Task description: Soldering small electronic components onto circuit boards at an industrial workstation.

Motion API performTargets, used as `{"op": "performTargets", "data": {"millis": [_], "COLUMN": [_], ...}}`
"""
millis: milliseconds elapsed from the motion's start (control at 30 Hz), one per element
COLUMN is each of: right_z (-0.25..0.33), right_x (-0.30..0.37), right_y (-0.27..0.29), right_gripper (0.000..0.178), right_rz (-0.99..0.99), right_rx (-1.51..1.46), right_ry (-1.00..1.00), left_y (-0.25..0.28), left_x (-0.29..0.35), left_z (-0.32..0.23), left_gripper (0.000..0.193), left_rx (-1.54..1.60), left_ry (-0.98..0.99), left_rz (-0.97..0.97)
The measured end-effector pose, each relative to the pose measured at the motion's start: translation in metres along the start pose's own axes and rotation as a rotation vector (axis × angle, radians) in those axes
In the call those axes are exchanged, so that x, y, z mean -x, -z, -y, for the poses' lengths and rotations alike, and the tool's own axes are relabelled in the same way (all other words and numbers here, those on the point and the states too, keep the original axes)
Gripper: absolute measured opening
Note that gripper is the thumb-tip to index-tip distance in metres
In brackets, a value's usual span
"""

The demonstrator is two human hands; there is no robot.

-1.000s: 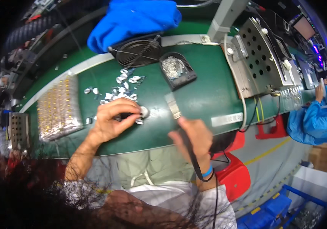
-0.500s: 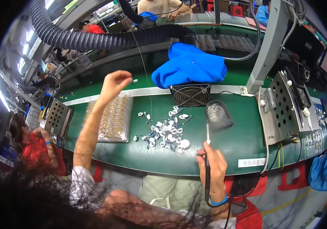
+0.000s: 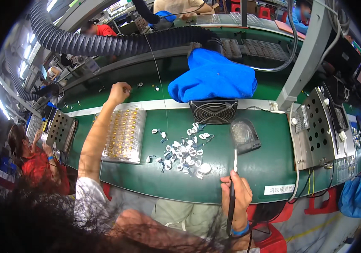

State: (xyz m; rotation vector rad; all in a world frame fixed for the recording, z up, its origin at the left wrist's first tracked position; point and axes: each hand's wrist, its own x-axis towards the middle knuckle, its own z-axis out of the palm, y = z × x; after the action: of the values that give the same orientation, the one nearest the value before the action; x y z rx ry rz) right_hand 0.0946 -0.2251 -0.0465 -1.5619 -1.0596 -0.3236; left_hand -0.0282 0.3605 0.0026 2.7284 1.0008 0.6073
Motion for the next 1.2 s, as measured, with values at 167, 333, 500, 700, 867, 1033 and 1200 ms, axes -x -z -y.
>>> {"op": "performTargets", "data": {"millis": [167,333,500,700,867,1033,1200], "right_z": [0.008,0.020,0.018,0.015,0.021,0.022,0.027], "right_x": [-0.005,-0.009,-0.012,-0.015,-0.018,-0.011,-0.008], "right_y": [0.012,-0.003,-0.012,-0.020,-0.024,-0.019,-0.023], "right_gripper": [0.042,0.030,0.021,0.033,0.034,0.031,0.038], "right_rz": [0.087,0.120,0.093,0.035,0.172,0.259,0.242], "right_rx": [0.045,-0.063,-0.038,0.013,0.065,0.342,0.324], "right_ry": [-0.026,-0.018,-0.019,0.104,0.124,0.184,0.105], "left_y": [0.057,0.069,0.017,-0.014,-0.008,-0.005,0.052], "left_x": [0.066,0.172,0.204,0.211,0.213,0.218,0.236], "left_z": [-0.107,-0.219,-0.286,-0.290,-0.280,-0.276,-0.223], "left_gripper": [0.017,0.021,0.024,0.025,0.029,0.029,0.030], "left_rx": [0.419,0.605,0.767,0.809,0.745,0.502,0.289], "left_ry": [-0.112,-0.458,-0.654,-0.669,-0.688,-1.079,-0.958], "left_rz": [-0.029,-0.036,0.183,0.206,0.192,0.151,0.007]}}
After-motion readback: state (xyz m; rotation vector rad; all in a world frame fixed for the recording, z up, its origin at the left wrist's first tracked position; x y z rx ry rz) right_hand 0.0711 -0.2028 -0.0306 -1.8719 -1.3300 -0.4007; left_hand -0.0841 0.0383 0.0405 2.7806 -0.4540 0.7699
